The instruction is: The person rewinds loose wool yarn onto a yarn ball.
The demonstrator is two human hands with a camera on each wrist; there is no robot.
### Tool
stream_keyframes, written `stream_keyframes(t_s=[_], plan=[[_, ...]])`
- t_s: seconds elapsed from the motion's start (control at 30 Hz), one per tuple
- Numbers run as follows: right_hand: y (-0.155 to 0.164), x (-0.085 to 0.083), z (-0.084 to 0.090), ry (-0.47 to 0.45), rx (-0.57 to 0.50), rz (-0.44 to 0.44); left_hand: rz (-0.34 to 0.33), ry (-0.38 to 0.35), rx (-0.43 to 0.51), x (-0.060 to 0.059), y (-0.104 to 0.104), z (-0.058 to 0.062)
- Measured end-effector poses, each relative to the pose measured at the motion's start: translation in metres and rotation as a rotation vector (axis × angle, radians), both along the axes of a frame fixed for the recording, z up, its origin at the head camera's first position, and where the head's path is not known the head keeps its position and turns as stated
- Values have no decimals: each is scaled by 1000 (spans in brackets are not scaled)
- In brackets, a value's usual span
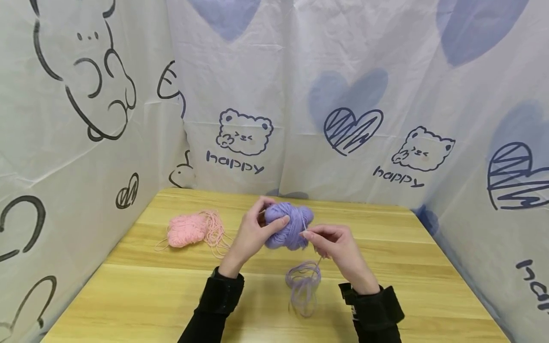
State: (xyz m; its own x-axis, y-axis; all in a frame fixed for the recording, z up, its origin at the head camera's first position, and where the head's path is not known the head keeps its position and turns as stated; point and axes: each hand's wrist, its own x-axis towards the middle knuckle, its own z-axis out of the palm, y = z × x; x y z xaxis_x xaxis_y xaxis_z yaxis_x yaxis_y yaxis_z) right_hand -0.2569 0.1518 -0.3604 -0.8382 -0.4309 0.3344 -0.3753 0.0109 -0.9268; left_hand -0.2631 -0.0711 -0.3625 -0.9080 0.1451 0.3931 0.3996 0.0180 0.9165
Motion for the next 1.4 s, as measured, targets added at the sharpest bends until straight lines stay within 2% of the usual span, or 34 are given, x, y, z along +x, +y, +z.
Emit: stream_keyframes(t_s=[0.23,0.47,0.6,0.83,0.93,1.1,1.23,1.4], plan=[[-2,-1,-1,-9,77,56,78,-14,90,-4,0,2],[-4,-4,-5,-34,111,96,96,-34,175,-2,-2,5],[-5,-7,-8,-59,122,106,81,-38,219,-2,-3,6],[-6,-11,-13,-87,80,160,5,-64,234,0,-6,6],[-5,-12,-15,-76,65,183,-62,-71,236,1,-8,6],[1,-13,-16,-56,102,219,-197,-74,232,3,-9,6],[6,-13,-16,-91,121,224,-276,-65,194,4,-10,6],[10,-14,-16,-104,111,195,-315,-43,117,6,-10,5]])
